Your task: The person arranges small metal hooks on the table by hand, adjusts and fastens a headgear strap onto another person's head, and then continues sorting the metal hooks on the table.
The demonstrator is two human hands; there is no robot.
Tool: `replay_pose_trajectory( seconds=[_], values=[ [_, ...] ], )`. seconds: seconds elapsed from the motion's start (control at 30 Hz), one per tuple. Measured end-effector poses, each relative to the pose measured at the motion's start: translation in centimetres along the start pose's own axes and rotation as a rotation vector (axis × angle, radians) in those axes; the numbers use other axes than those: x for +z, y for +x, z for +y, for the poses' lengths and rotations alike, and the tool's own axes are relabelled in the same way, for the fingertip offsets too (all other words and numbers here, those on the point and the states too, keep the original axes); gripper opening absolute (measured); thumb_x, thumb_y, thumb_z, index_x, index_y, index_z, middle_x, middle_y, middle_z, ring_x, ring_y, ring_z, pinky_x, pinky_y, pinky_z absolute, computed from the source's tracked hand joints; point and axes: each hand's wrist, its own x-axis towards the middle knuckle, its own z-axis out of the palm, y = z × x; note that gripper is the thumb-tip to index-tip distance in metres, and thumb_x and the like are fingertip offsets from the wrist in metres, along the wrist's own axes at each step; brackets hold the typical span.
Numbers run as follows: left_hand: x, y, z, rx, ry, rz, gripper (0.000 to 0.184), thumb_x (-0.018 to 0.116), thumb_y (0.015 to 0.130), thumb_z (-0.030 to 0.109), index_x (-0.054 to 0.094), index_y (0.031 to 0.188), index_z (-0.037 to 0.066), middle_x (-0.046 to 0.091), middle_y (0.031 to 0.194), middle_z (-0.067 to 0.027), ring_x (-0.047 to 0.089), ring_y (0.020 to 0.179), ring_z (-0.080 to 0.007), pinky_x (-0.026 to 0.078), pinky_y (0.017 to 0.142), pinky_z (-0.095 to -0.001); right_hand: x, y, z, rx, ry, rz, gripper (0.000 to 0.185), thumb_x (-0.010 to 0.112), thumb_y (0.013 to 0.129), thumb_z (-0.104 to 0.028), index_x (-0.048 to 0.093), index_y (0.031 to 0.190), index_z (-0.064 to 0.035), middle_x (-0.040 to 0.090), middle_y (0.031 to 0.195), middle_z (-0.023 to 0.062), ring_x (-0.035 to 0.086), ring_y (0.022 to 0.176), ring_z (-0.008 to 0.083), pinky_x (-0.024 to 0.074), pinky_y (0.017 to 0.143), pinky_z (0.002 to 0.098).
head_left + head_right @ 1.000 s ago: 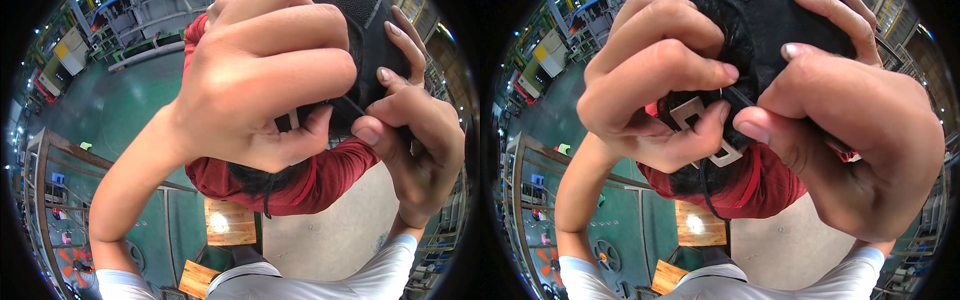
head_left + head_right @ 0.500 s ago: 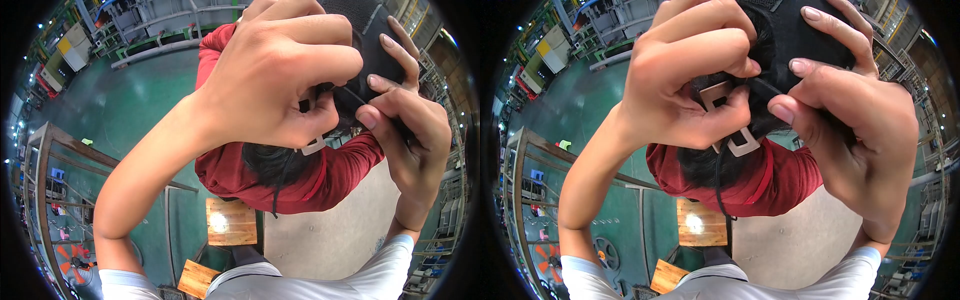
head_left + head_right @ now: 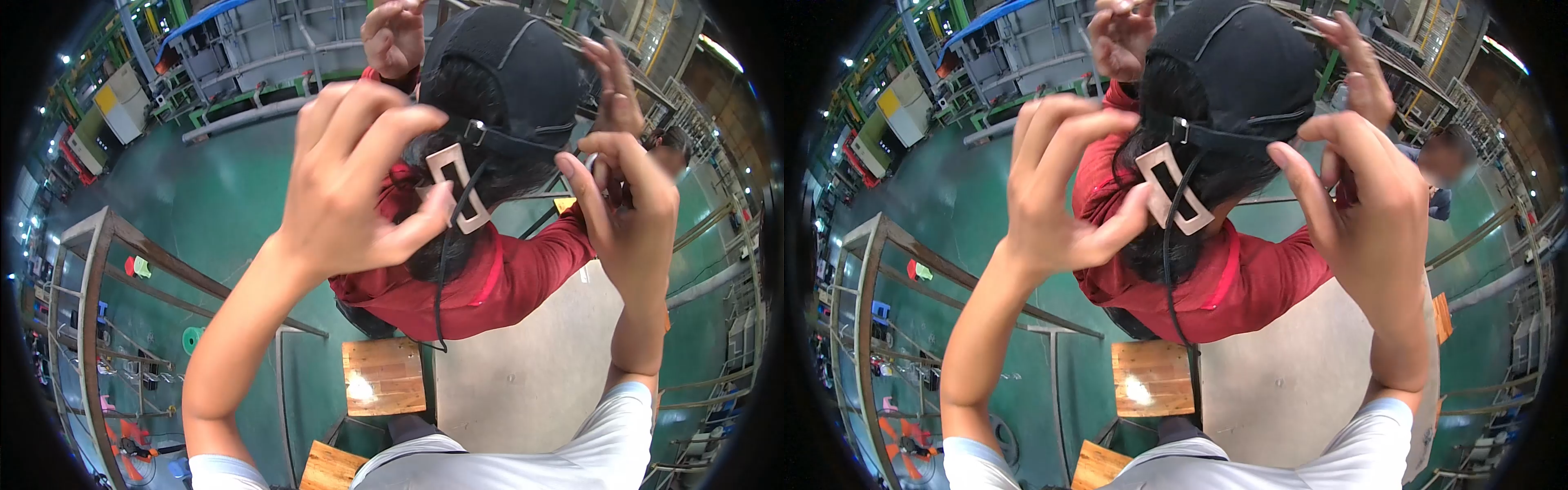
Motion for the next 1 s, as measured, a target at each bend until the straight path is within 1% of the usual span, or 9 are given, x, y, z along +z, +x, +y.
replay_pose_trajectory(
  seconds=[0.07,0.1,0.3,0.43,0.6,0.8,0.9,0.93,1.0],
  values=[
    [-2.1,-1.9,0.6,-0.065,0.076,-0.04,0.039,0.078,0.062,0.011,0.069,0.098,0.003,0.057,0.095,-0.0124,0.055,0.092,-0.0302,0.045,0.082,-0.0395,-0.4,-0.8,-0.2,-0.003,0.022,0.116,0.017,0.08,0.082,-0.003,0.066,0.092,-0.0012,0.046,0.064,0.0012,0.041,0.053,0.0077,0.0293,0.05,0.0239],
    [-3.0,-2.9,1.0,-0.107,0.107,-0.061,0.036,0.078,0.063,0.011,0.068,0.097,0.003,0.057,0.095,-0.0123,0.054,0.092,-0.0301,0.045,0.082,-0.0395,-0.7,-1.4,-0.1,0.007,0.046,0.128,0.02,0.08,0.082,-0.001,0.067,0.096,0.0012,0.052,0.072,0.0021,0.043,0.057,0.0073,0.0317,0.05,0.0241],
    [-7.6,-8.6,3.3,-0.371,0.209,-0.126,0.023,0.075,0.068,0.006,0.067,0.089,0.004,0.058,0.093,-0.0112,0.054,0.093,-0.0297,0.043,0.085,-0.0402,-1.4,-2.7,0.1,0.015,0.102,0.136,0.018,0.077,0.085,-0.004,0.068,0.1,0.0015,0.058,0.079,0.0034,0.052,0.066,0.0089,0.0394,0.056,0.0244],
    [-10.4,-11.9,5.9,-0.533,0.253,-0.158,0.017,0.075,0.07,0.006,0.067,0.084,0.006,0.06,0.093,-0.0081,0.055,0.096,-0.0286,0.04,0.088,-0.0403,-1.6,-2.6,-0.6,0.162,0.195,0.101,0.018,0.075,0.086,-0.005,0.069,0.103,0.0006,0.063,0.084,0.0058,0.058,0.073,0.0119,0.0437,0.062,0.0252],
    [-16.0,-16.3,10.6,-0.741,0.323,-0.139,0.011,0.074,0.073,0.007,0.066,0.08,0.006,0.062,0.087,-0.0075,0.058,0.092,-0.026,0.039,0.089,-0.0395,-1.4,-1.7,-2.7,0.049,0.259,0.098,0.019,0.073,0.087,-0.003,0.069,0.105,0.0005,0.063,0.09,0.0066,0.058,0.073,0.0128,0.0448,0.063,0.0256],
    [-20.9,-27.6,20.7,-1.199,0.185,-0.053,0.006,0.072,0.081,0.003,0.067,0.084,0.002,0.062,0.084,-0.0108,0.061,0.082,-0.0259,0.049,0.075,-0.0358,1.0,-5.6,-8.3,-0.075,0.443,0.131,0.01,0.07,0.087,0.001,0.067,0.097,0.0022,0.064,0.086,0.0075,0.058,0.072,0.0132,0.0436,0.061,0.0243],
    [-21.9,-36.5,29.5,-1.567,0.112,-0.221,0.012,0.072,0.084,0.013,0.069,0.086,0.002,0.065,0.085,-0.0144,0.064,0.082,-0.0289,0.051,0.077,-0.0394,7.4,-12.9,-13.1,0.004,0.666,-0.045,0.004,0.069,0.086,0.001,0.066,0.088,-0.0001,0.063,0.083,0.008,0.058,0.069,0.0153,0.0455,0.06,0.0275],
    [-22.4,-40.3,33.3,-1.672,0.09,-0.32,0.017,0.071,0.085,0.018,0.07,0.088,0.001,0.068,0.087,-0.0164,0.066,0.085,-0.031,0.051,0.078,-0.0411,9.9,-16.8,-14.5,0.075,0.73,-0.253,0.007,0.068,0.086,0.002,0.065,0.092,-0.0008,0.063,0.085,0.0101,0.06,0.073,0.019,0.0475,0.063,0.0305],
    [-23.3,-46.2,41.8,-1.931,0.035,-0.499,0.034,0.069,0.087,0.033,0.071,0.091,-0.001,0.072,0.097,-0.021,0.069,0.093,-0.0365,0.052,0.082,-0.0436,16.3,-27.3,-15.5,-0.014,0.697,-0.597,0.02,0.07,0.086,-0.005,0.064,0.104,-0.002,0.062,0.099,0.0164,0.062,0.087,0.0349,0.0519,0.076,0.0435]
  ],
)
